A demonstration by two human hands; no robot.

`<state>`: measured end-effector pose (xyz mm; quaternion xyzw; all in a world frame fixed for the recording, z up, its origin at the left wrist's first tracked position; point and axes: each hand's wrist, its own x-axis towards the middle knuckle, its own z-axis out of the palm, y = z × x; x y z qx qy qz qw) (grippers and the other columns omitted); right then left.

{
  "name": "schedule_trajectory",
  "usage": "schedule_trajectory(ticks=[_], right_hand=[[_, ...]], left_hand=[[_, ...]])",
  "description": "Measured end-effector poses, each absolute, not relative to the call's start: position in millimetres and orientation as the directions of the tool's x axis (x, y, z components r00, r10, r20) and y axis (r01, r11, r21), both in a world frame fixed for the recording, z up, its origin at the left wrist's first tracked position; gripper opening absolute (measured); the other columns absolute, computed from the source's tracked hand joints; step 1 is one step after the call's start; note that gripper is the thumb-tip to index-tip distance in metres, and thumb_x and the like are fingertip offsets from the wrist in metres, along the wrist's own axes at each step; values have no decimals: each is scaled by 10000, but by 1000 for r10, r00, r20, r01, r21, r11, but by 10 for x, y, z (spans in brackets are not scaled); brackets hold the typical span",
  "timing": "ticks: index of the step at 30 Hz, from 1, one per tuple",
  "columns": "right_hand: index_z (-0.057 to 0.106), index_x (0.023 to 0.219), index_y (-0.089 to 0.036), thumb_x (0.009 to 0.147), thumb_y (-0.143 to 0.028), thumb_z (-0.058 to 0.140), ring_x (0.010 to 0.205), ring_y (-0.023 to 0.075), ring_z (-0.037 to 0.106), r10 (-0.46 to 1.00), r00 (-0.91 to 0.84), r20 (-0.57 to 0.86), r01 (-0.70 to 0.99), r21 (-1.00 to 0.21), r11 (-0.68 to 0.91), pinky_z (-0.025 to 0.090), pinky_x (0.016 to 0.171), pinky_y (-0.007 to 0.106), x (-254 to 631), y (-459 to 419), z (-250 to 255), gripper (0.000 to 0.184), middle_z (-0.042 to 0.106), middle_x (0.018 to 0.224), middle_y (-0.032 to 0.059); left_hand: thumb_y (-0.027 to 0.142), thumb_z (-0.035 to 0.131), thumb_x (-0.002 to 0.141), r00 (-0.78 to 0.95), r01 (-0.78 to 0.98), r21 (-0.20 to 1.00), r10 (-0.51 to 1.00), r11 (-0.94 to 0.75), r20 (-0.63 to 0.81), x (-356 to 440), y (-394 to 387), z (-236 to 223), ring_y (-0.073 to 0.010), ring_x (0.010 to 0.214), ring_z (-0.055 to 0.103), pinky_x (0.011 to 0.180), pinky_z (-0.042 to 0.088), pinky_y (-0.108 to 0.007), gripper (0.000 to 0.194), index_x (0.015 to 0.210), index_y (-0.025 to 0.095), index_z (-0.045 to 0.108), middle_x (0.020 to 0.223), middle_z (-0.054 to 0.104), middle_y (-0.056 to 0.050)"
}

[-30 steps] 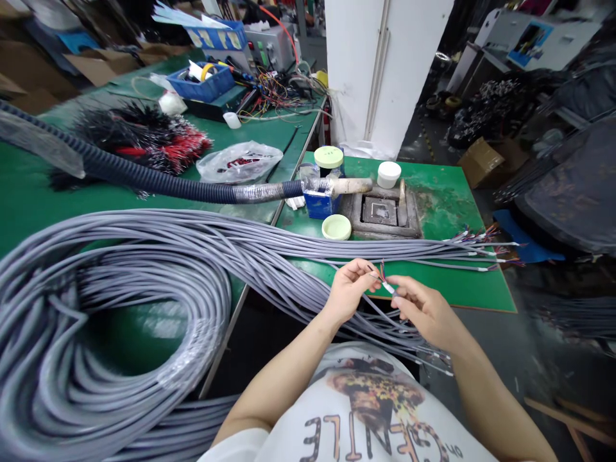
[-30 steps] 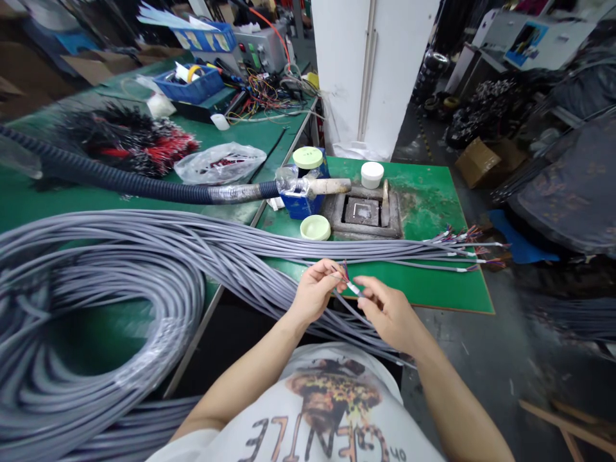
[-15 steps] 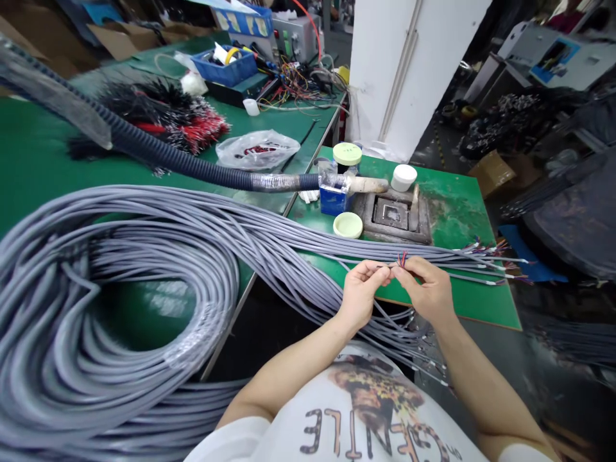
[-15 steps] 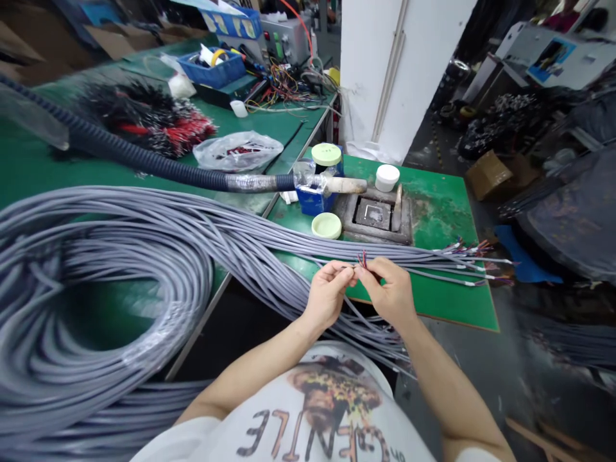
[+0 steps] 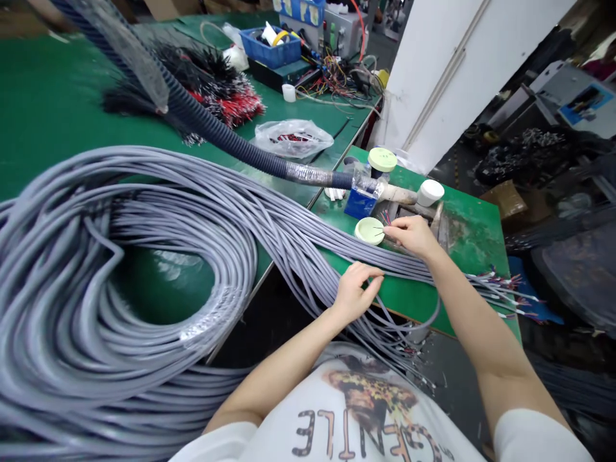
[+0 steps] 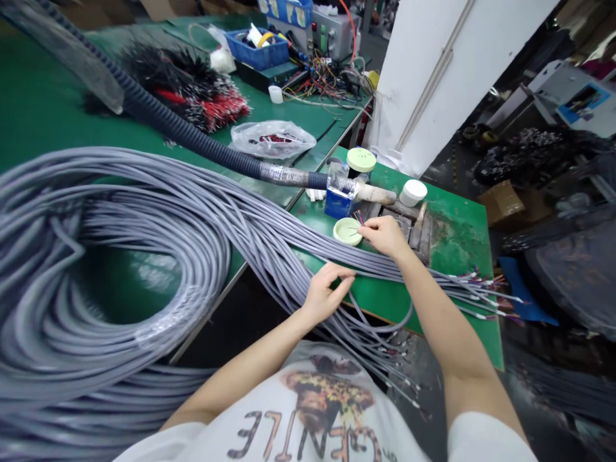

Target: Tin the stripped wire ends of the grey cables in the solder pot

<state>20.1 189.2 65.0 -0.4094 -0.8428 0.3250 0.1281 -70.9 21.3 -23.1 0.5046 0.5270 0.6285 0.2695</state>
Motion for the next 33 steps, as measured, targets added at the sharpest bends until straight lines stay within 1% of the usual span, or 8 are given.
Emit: schedule_trajectory(ticks=[4,6,10,19,23,26,29,33], right_hand=[[604,532,-133,700,-367,568,503,91,376,776,-619,-122,724,-472,504,251,497,246,5,2101,549,290,405,462,-28],[618,532,-133,680,-346,567,517,98,387,777,-610,-154,754,-414,510,251,503,252,-66,2147,516,264,415,470,-23],[628,533,-140,657,-312,563,517,106,396,780,-598,-182,779,-358,514,246,510,264,-142,2201,458,221,425,468,-17],[627,532,-137,670,-293,550,527,110,409,771,-609,-185,782,-301,545,245,518,270,-164,2194,489,223,450,480,-6],[660,584,-124,714,-357,552,524,107,407,787,-613,-73,754,-349,556,252,509,266,185,2335,638,287,482,508,-4],[693,621,-107,714,-401,580,505,107,417,872,-490,-8,818,-350,456,268,496,260,584,2570,630,328,502,499,2],[731,674,-81,704,-395,604,517,120,471,935,-355,-15,891,-309,333,306,508,259,899,2798,488,341,566,523,27],[760,728,-65,701,-379,623,547,140,540,961,-274,-26,926,-275,257,362,539,253,1059,2977,261,343,628,561,55]], left_hand=[[235,515,881,-139,427,827,877,-366,461,-690,201,-319,-195,794,584,753,372,-341,183,948,221,685,831,698,-71],[238,491,889,-100,471,796,873,-380,477,-674,208,-334,-191,778,577,741,359,-339,199,960,217,676,808,690,-72],[245,462,896,-76,490,775,867,-398,493,-670,215,-350,-185,756,568,731,350,-339,220,962,213,669,792,681,-72],[228,452,902,-46,529,740,856,-416,515,-674,212,-354,-186,760,568,714,325,-342,218,973,215,658,801,683,-70],[216,464,897,-47,531,735,851,-422,522,-681,211,-366,-186,765,572,721,330,-341,209,989,211,652,813,689,-69],[214,468,897,-34,545,721,848,-428,529,-678,210,-384,-183,764,576,717,334,-340,206,990,216,651,820,691,-64],[205,481,892,-17,562,698,837,-445,547,-672,210,-395,-182,767,582,717,340,-338,194,990,215,648,820,691,-61],[188,504,881,-9,574,673,818,-467,575,-668,209,-390,-174,762,591,723,351,-334,176,987,211,643,819,692,-57]])
